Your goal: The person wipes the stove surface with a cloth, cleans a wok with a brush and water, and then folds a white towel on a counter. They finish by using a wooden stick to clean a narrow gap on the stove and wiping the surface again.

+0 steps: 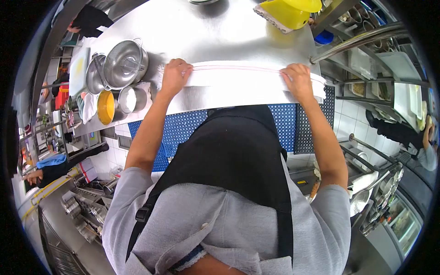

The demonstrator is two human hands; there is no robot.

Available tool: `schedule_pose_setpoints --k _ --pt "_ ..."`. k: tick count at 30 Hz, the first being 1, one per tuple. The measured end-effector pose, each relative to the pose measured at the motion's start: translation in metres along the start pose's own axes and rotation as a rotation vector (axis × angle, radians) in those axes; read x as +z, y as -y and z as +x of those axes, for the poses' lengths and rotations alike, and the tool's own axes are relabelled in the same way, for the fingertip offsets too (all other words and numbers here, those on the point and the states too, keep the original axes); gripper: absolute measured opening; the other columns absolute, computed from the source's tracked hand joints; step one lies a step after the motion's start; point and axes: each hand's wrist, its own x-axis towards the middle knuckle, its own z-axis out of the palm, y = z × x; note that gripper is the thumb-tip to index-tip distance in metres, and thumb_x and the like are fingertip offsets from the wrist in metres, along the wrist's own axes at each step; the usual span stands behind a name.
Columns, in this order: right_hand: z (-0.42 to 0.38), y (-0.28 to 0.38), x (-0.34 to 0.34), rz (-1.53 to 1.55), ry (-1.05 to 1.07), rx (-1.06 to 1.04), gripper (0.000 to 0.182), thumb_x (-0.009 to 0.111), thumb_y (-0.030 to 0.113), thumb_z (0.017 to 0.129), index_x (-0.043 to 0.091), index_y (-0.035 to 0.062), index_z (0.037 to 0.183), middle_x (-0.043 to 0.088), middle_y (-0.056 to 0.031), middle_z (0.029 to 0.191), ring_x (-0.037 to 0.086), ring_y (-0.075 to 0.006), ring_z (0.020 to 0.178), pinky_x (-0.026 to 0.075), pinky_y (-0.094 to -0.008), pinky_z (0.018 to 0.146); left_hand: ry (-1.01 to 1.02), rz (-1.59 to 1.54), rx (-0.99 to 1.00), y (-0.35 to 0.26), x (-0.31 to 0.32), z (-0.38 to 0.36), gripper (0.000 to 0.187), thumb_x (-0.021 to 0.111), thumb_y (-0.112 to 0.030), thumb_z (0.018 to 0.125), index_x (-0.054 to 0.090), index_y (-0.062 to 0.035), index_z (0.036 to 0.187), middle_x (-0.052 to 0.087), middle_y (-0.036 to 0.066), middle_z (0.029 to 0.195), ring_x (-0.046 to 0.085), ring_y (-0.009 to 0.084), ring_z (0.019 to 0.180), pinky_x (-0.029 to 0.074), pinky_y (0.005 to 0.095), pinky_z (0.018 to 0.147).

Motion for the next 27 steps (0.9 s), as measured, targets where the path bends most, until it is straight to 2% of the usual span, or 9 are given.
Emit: schedule_pose_setpoints --k 2,6,12,15,18,21,27 --pt "0.008 0.011 0.008 0.023 0.021 -0.026 0.012 0.075 0.018 0.087 0.077 0.0098 0.096 0.07 -0.0048 0.099 0.062 -0.0262 0.102 0.043 -0.0432 0.099 0.071 0.002 0.003 -0.002 0.009 0.003 0.008 0.077 -0.016 0.084 0.079 -0.0128 0.091 0.068 0.005 0.097 0.062 0.0274 0.102 0.047 0.045 0.089" --pt "0.012 0.014 0.015 0.0 0.04 0.006 0.009 0.073 0.016 0.087 0.076 0.0092 0.093 0.069 -0.0055 0.099 0.063 -0.0268 0.1 0.042 -0.0433 0.1 0.065 0.036 -0.025 -0.004 0.014 0.006 0.006 0.074 -0.017 0.087 0.077 -0.0123 0.09 0.067 0.005 0.096 0.062 0.0277 0.102 0.047 0.0457 0.089" --pt "0.019 0.011 0.018 -0.017 0.042 -0.052 0.008 0.072 0.013 0.085 0.072 0.0084 0.091 0.067 -0.0071 0.095 0.063 -0.0282 0.099 0.042 -0.044 0.101 0.104 0.116 -0.031 -0.008 0.018 0.01 0.009 0.065 -0.015 0.093 0.071 -0.0085 0.094 0.064 0.009 0.105 0.058 0.0302 0.105 0.046 0.0474 0.09" --pt "0.024 0.013 0.019 -0.049 0.052 -0.046 0.008 0.072 0.012 0.083 0.069 0.0078 0.088 0.066 -0.0075 0.093 0.063 -0.0287 0.098 0.042 -0.0446 0.101 0.03 0.106 -0.015 -0.009 0.015 0.012 0.01 0.063 -0.014 0.094 0.071 -0.008 0.095 0.063 0.009 0.106 0.057 0.0305 0.106 0.045 0.047 0.09" --pt "0.022 0.017 0.016 -0.038 0.002 -0.042 0.008 0.072 0.01 0.082 0.067 0.0074 0.087 0.064 -0.0077 0.091 0.062 -0.0285 0.098 0.042 -0.0456 0.101 0.009 0.089 -0.023 -0.011 0.007 0.008 0.009 0.064 -0.014 0.094 0.071 -0.008 0.094 0.063 0.008 0.105 0.057 0.0305 0.106 0.045 0.0462 0.09" --pt "0.013 0.018 0.015 -0.055 0.058 -0.033 0.007 0.072 0.01 0.084 0.069 0.0071 0.089 0.065 -0.0069 0.094 0.062 -0.0274 0.1 0.041 -0.046 0.102 0.087 0.064 -0.005 -0.008 0.004 -0.002 0.007 0.067 -0.014 0.092 0.072 -0.0089 0.094 0.065 0.007 0.103 0.059 0.0291 0.105 0.044 0.0448 0.091" --pt "0.007 0.017 0.009 -0.043 0.092 -0.045 0.009 0.072 0.013 0.088 0.074 0.0078 0.095 0.068 -0.0049 0.099 0.062 -0.0254 0.102 0.039 -0.0454 0.107 0.033 0.002 0.044 -0.004 0.007 -0.01 0.005 0.072 -0.014 0.089 0.075 -0.011 0.091 0.067 0.004 0.096 0.061 0.0265 0.101 0.045 0.0436 0.09"
